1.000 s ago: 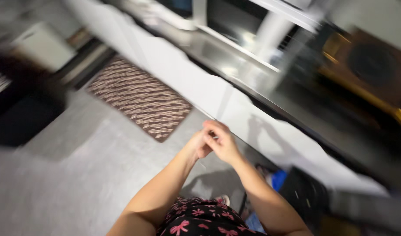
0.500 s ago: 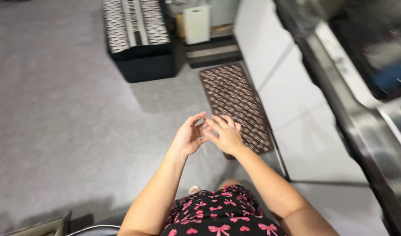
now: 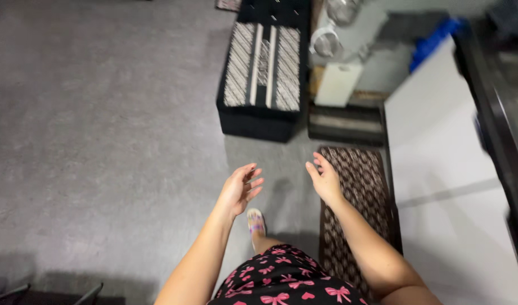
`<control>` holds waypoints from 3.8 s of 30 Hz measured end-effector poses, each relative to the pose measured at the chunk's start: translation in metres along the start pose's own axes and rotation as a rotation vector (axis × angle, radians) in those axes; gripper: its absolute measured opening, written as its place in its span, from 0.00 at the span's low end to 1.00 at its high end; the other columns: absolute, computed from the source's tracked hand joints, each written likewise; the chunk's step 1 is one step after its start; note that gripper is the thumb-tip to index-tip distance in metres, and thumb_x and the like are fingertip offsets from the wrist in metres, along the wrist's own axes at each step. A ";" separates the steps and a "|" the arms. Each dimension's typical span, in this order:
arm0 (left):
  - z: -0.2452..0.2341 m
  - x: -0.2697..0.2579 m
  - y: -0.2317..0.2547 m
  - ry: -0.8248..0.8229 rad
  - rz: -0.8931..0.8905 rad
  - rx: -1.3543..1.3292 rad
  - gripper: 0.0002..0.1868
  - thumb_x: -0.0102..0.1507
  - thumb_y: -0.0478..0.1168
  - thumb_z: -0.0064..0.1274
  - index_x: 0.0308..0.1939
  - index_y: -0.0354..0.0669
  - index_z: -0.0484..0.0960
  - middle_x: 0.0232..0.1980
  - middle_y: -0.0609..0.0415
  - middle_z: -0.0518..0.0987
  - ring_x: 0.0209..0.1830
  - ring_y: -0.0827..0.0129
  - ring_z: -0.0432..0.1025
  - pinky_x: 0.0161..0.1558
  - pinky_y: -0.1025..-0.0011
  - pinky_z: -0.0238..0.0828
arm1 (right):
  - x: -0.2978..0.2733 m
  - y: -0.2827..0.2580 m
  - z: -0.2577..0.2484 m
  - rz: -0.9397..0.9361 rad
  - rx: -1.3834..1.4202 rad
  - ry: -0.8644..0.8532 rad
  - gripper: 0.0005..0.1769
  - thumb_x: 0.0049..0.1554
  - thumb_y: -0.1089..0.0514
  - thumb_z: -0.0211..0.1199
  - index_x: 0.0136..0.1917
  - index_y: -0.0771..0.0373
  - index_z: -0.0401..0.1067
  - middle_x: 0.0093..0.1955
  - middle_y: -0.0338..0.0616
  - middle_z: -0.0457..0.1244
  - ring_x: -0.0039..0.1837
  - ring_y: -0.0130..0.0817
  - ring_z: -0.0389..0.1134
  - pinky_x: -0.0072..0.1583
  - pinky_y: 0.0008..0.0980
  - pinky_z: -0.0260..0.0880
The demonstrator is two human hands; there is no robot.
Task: The person cleans a toilet by spraying water from a handheld bidet sprayer onto the seat, bowl, and exterior surfaces, then wipes various parts of the toilet and nearby shelves.
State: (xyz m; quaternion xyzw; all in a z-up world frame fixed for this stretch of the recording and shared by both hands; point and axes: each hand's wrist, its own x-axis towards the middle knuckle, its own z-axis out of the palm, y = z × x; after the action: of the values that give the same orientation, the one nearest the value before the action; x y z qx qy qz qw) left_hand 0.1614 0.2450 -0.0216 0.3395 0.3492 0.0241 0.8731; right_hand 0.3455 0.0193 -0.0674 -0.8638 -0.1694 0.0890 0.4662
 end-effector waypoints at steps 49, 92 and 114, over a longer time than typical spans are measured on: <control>0.019 1.038 1.055 -0.178 0.097 0.375 0.22 0.64 0.48 0.53 0.60 0.47 0.75 0.58 0.57 0.77 0.49 0.69 0.75 0.47 0.66 0.71 | 1.271 -0.429 0.533 0.093 0.583 0.138 0.23 0.62 0.58 0.61 0.70 0.63 0.68 0.49 0.39 0.69 0.50 0.24 0.67 0.54 0.24 0.67; 0.716 1.840 1.285 -0.890 -0.419 0.899 0.20 0.65 0.45 0.49 0.61 0.47 0.74 0.55 0.56 0.80 0.49 0.67 0.76 0.48 0.65 0.71 | 2.071 -0.297 0.311 0.366 0.669 0.856 0.16 0.63 0.56 0.59 0.62 0.66 0.73 0.45 0.40 0.68 0.45 0.24 0.67 0.49 0.24 0.69; 1.136 1.974 1.003 -1.171 -0.752 1.159 0.20 0.63 0.45 0.53 0.59 0.48 0.76 0.52 0.57 0.80 0.49 0.67 0.74 0.45 0.67 0.71 | 2.227 -0.085 -0.039 0.675 0.419 1.211 0.15 0.60 0.57 0.59 0.57 0.64 0.75 0.42 0.37 0.70 0.41 0.26 0.69 0.45 0.27 0.70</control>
State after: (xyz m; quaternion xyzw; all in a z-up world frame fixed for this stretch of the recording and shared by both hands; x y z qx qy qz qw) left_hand 2.5589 0.9120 0.0153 0.5473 -0.1056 -0.6187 0.5536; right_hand 2.4039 0.8684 0.0346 -0.6593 0.4149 -0.2353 0.5812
